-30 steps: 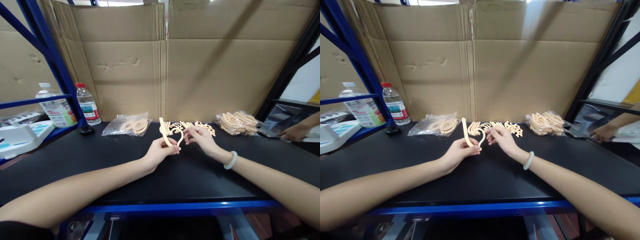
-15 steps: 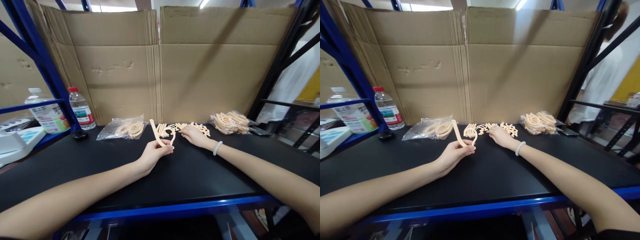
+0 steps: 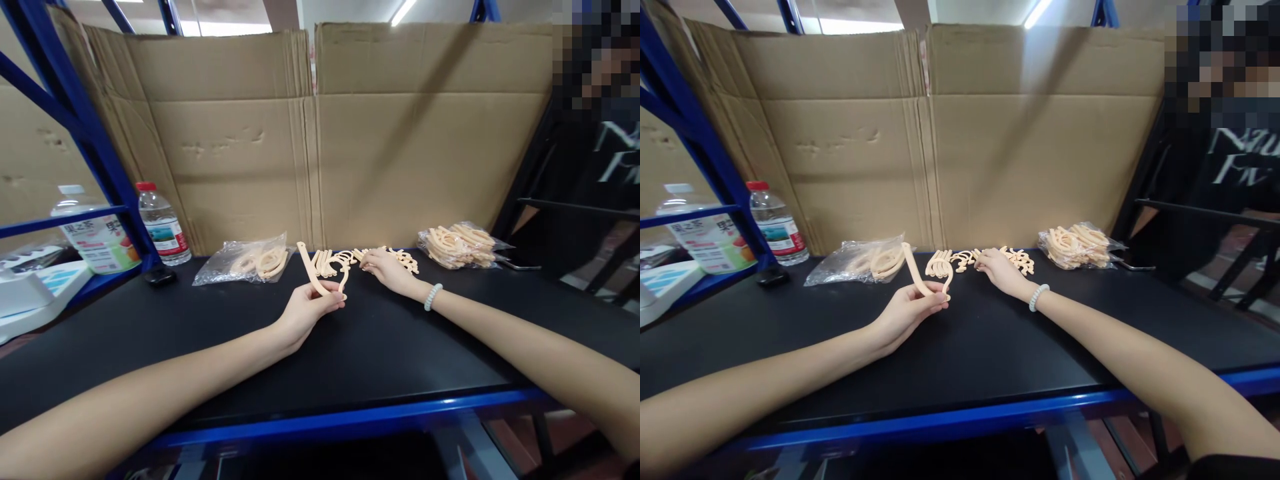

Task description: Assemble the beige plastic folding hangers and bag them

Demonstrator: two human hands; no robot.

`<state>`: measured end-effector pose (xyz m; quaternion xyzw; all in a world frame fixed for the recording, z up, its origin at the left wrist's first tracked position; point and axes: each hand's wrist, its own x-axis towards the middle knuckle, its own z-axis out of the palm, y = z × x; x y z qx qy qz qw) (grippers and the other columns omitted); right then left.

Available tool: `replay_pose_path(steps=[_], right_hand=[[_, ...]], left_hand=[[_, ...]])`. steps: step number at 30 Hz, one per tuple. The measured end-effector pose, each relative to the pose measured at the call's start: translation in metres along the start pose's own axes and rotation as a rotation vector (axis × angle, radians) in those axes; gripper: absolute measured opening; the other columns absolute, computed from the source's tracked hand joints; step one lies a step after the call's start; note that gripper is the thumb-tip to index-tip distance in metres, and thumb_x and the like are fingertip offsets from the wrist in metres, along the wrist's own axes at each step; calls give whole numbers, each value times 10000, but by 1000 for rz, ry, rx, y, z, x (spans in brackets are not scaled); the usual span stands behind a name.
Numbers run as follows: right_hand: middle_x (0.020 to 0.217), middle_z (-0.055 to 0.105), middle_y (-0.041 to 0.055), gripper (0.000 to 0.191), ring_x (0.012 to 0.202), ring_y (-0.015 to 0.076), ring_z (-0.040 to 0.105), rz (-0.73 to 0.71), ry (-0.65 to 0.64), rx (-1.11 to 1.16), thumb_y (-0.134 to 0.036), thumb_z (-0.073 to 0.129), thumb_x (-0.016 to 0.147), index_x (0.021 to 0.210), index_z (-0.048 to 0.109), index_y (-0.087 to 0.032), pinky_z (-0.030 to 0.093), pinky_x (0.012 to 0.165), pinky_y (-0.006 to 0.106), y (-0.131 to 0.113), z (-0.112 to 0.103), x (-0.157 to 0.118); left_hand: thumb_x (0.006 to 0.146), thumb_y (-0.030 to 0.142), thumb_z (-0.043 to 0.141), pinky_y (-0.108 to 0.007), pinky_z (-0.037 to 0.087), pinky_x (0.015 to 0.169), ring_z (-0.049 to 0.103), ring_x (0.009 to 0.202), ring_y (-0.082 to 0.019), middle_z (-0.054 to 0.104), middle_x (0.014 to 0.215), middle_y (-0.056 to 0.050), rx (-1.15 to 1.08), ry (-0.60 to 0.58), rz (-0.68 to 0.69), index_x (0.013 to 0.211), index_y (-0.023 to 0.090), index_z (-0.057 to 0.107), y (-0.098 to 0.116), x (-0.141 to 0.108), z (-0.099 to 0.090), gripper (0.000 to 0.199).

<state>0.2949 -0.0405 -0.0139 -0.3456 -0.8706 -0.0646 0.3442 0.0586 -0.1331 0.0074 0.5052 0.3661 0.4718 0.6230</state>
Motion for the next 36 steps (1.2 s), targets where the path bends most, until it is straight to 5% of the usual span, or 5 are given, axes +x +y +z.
replay_pose_path(steps=[10, 14, 19, 23, 36], right_hand=[[923, 522, 51, 152, 750, 159, 576, 318, 481, 394, -322, 525, 898, 917, 625, -209, 495, 615, 303, -38, -25, 6], [920, 580, 37, 223, 540, 93, 576, 462, 460, 841, -413, 578, 863, 953, 549, -211, 470, 474, 248, -64, -35, 5], [1010, 645, 52, 252, 824, 164, 664, 554, 346, 1193, -398, 682, 792, 922, 583, -206, 551, 777, 334, -94, -42, -3], [1018, 654, 65, 227, 885, 168, 629, 611, 254, 1276, -383, 716, 762, 840, 677, -173, 501, 920, 379, -104, -40, -7], [847, 622, -10, 635, 761, 162, 665, 787, 247, 1340, -156, 804, 591, 1152, 520, -249, 552, 772, 333, -98, -20, -16]], left_hand=[[625, 193, 806, -229, 465, 735, 617, 723, -105, 654, 758, -29, -6, -11, 11, 834, 98, 668, -3, 1, -2, 268], [620, 193, 807, -225, 462, 730, 614, 717, -102, 652, 758, -29, -10, -12, 12, 828, 97, 668, -1, 0, -2, 268], [617, 196, 810, -228, 463, 732, 614, 718, -103, 653, 766, -31, -17, -18, 17, 825, 97, 670, 0, 0, -1, 270], [611, 197, 813, -222, 461, 725, 615, 719, -104, 650, 751, -27, -26, -25, 16, 830, 98, 670, 0, 0, -2, 279], [585, 199, 842, -292, 468, 815, 629, 735, -126, 660, 760, -24, -10, -115, 56, 800, 107, 659, -5, 2, -7, 297]])
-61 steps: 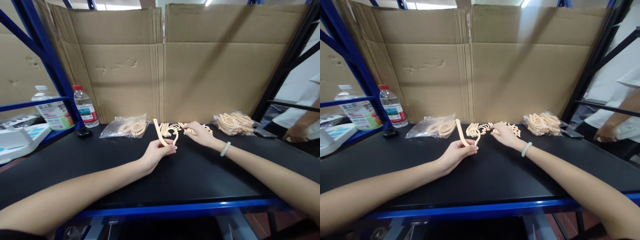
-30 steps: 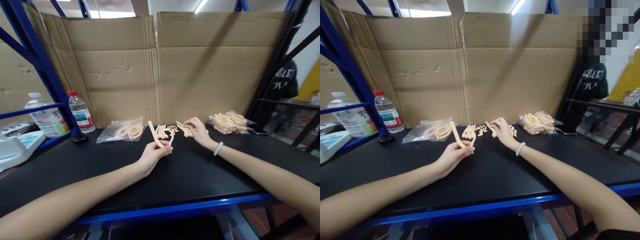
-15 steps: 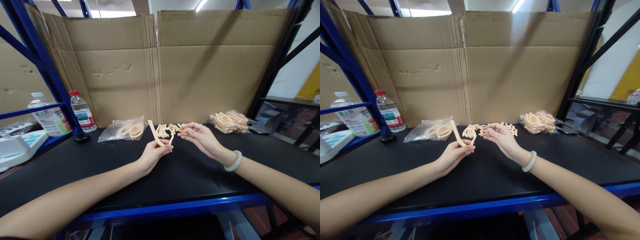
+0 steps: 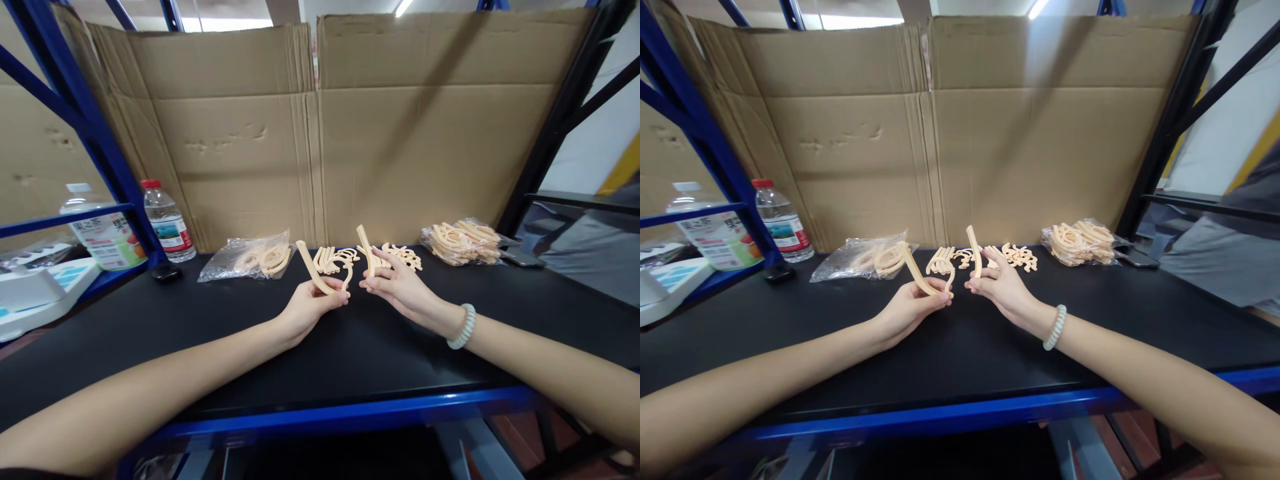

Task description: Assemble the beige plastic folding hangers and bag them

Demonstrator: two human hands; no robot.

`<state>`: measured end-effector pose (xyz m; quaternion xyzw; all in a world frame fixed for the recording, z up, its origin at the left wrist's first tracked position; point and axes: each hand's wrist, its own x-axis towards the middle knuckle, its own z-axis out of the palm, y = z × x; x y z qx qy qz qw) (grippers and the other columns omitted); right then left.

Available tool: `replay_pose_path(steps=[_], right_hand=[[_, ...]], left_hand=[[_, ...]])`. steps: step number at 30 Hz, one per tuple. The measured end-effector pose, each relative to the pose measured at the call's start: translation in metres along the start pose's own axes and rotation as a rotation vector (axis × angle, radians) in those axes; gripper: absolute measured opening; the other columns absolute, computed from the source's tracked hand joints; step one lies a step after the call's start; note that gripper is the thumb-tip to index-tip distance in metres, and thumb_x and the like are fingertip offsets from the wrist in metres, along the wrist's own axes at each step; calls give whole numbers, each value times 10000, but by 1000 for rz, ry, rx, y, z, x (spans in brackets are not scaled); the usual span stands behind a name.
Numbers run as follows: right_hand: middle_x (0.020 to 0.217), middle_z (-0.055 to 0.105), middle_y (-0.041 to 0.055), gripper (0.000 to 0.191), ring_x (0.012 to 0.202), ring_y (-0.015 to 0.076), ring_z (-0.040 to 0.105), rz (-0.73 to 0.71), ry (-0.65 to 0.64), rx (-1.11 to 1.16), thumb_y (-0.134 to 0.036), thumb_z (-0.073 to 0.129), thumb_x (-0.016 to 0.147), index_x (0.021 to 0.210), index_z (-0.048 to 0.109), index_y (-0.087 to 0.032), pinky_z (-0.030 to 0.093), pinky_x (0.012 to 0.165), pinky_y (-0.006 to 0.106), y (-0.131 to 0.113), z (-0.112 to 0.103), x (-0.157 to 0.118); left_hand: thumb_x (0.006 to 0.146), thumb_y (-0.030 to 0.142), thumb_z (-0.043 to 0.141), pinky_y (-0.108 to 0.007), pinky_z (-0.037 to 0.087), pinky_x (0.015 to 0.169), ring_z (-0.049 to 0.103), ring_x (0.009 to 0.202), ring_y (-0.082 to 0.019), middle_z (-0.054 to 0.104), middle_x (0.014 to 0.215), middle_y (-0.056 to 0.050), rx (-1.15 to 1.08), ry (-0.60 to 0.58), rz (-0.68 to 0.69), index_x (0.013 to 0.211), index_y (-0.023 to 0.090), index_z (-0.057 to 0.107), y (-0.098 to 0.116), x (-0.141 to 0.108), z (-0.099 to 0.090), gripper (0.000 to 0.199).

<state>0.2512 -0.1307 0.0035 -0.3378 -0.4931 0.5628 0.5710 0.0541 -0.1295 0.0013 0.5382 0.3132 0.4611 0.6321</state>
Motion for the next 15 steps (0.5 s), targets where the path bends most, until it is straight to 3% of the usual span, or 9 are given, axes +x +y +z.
replay_pose_path(steps=[3, 5, 9, 15], right_hand=[[801, 650, 14, 400, 812, 173, 671, 38, -57, -18, -185, 815, 603, 948, 614, -176, 547, 797, 323, 3, 0, 2], [807, 670, 34, 317, 802, 159, 664, 25, -84, -73, -212, 820, 612, 864, 637, -153, 548, 725, 279, 5, 0, 2], [780, 687, 29, 307, 641, 93, 621, 30, -208, -147, -223, 818, 631, 876, 651, -142, 504, 561, 196, 6, 1, 1], [749, 690, 28, 248, 674, 115, 666, 26, -298, -168, -263, 771, 704, 876, 651, -130, 563, 660, 231, 5, 3, -1]], left_hand=[[583, 201, 844, -304, 464, 831, 640, 753, -140, 672, 759, -30, 21, -50, -9, 791, 110, 641, -2, 1, -3, 304], [588, 201, 841, -297, 460, 820, 636, 746, -136, 675, 751, -28, 37, -84, -7, 777, 115, 624, -2, 2, -4, 300], [597, 203, 832, -294, 449, 811, 625, 741, -134, 674, 744, -22, 56, -131, 14, 753, 127, 604, -1, 2, -4, 287], [612, 196, 818, -300, 443, 794, 616, 768, -146, 653, 772, -13, 111, -144, 57, 751, 133, 619, 0, 1, -4, 251]])
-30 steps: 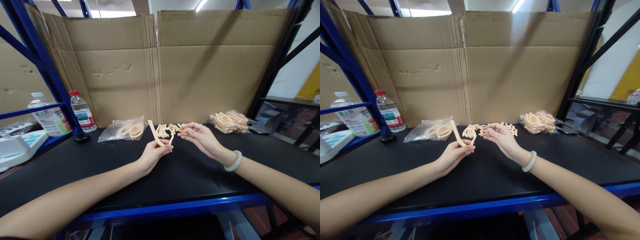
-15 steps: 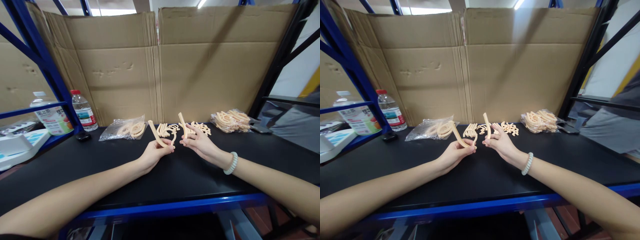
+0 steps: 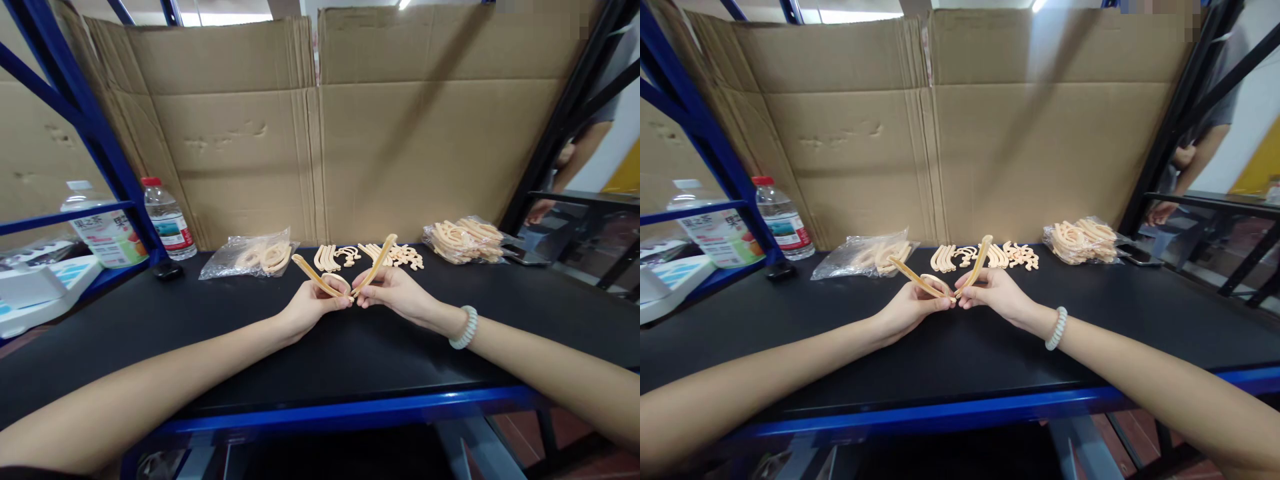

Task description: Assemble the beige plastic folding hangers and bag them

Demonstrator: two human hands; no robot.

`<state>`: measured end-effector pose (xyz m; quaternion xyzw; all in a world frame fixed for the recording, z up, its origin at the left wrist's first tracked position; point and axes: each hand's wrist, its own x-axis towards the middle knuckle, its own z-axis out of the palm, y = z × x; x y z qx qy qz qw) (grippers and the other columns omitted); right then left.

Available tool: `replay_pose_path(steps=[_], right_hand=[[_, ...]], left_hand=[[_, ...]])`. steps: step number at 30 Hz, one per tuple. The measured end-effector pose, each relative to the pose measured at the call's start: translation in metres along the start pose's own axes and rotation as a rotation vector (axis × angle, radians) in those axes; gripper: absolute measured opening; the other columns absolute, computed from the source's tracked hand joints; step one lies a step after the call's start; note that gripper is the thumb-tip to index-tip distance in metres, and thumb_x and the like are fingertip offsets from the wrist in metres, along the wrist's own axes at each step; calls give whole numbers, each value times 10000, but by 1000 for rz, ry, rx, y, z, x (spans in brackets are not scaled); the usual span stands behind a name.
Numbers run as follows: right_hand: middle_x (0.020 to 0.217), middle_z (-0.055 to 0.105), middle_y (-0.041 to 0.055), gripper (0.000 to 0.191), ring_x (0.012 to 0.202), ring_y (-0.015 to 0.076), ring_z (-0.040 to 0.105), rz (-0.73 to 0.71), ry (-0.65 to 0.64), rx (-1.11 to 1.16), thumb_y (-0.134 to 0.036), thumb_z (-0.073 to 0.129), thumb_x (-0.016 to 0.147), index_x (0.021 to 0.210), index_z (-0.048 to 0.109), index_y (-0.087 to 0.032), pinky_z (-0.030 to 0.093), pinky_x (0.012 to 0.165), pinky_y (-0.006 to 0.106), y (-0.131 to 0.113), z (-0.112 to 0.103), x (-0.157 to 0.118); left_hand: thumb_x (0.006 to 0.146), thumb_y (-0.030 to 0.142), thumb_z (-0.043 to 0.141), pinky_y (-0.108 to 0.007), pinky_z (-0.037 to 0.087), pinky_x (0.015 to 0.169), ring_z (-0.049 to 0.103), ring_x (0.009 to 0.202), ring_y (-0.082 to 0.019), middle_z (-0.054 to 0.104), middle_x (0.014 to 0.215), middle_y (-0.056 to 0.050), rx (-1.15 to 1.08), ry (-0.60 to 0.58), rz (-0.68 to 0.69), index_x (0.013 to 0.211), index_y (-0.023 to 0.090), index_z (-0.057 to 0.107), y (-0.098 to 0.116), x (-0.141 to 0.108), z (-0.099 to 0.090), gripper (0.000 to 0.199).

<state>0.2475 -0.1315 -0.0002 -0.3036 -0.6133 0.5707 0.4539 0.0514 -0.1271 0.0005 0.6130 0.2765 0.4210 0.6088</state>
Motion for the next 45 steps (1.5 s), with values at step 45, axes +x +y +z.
replay_pose_path(steps=[45], right_hand=[[824, 673, 23, 251, 706, 152, 682, -172, -39, -221, -203, 640, 783, 1022, 567, -178, 586, 686, 314, -8, 6, -5]], left_hand=[[623, 157, 774, -284, 466, 696, 602, 657, -137, 658, 671, -8, 65, -61, -18, 715, 142, 648, 1, 0, -1, 157]])
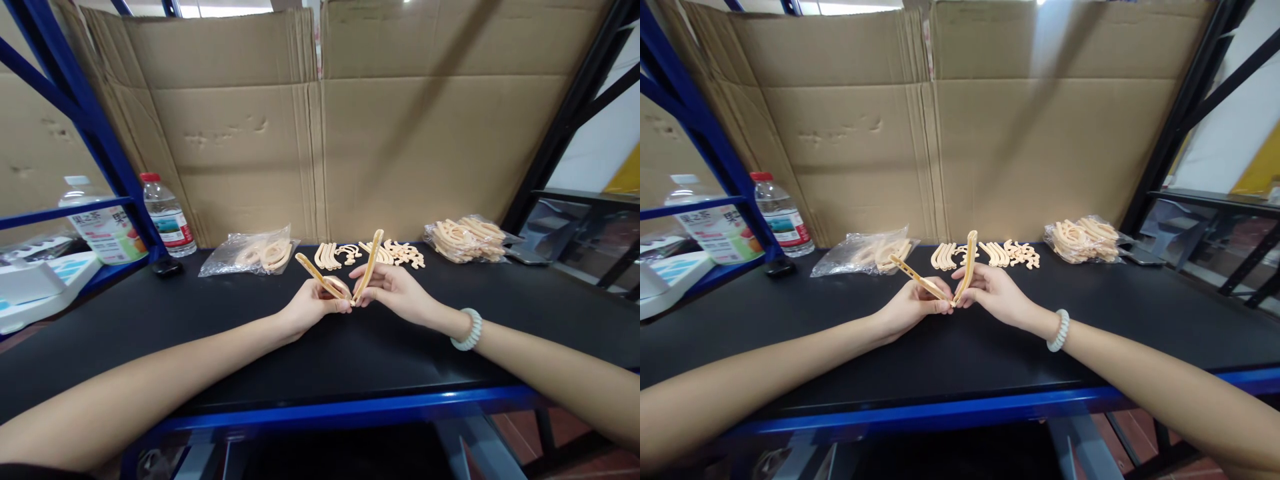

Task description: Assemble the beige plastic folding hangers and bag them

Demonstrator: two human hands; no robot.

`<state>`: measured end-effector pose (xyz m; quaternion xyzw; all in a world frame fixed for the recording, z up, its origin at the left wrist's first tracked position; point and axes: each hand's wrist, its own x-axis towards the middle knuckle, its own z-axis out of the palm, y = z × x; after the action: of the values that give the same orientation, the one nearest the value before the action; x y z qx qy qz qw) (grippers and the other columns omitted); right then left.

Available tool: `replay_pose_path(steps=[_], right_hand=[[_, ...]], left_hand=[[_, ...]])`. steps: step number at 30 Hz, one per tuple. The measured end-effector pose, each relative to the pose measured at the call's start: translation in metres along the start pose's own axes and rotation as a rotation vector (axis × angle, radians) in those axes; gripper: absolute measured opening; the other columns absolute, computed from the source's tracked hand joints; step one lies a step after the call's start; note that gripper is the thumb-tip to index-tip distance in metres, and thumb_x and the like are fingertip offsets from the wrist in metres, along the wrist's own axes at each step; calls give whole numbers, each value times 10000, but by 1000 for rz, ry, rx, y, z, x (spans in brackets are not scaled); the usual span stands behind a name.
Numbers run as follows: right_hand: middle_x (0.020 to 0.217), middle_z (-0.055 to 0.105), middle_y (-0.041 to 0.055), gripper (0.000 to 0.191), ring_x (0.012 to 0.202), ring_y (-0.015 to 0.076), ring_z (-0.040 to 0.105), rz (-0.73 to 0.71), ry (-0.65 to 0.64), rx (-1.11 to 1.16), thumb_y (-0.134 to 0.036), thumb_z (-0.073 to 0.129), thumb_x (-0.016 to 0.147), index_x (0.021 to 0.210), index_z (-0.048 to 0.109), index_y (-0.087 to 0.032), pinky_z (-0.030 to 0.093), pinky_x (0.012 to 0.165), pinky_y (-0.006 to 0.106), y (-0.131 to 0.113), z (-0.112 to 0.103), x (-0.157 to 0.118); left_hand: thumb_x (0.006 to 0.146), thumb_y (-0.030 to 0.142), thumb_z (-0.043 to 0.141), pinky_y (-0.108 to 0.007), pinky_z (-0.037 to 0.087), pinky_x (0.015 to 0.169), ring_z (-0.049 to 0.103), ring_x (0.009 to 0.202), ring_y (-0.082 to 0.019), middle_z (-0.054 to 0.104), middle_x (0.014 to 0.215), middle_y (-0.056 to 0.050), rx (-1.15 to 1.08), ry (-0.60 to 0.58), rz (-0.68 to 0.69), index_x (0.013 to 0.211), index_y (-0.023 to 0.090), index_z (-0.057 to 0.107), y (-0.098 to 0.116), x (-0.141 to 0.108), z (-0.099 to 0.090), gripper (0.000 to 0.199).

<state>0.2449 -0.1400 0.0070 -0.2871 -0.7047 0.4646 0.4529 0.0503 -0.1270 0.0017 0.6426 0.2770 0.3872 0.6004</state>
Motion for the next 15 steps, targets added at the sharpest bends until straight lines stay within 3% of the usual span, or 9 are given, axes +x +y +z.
replay_pose_path(steps=[15], right_hand=[[748, 686, 28, 164, 693, 169, 691, -39, 46, -3, -221, 700, 751, 850, 582, -165, 592, 681, 311, 2, 8, -4]], left_hand=[[600, 146, 773, -248, 462, 642, 598, 620, -120, 639, 657, 0, -63, 72, 61, 697, 118, 605, -3, -2, 5, 196]])
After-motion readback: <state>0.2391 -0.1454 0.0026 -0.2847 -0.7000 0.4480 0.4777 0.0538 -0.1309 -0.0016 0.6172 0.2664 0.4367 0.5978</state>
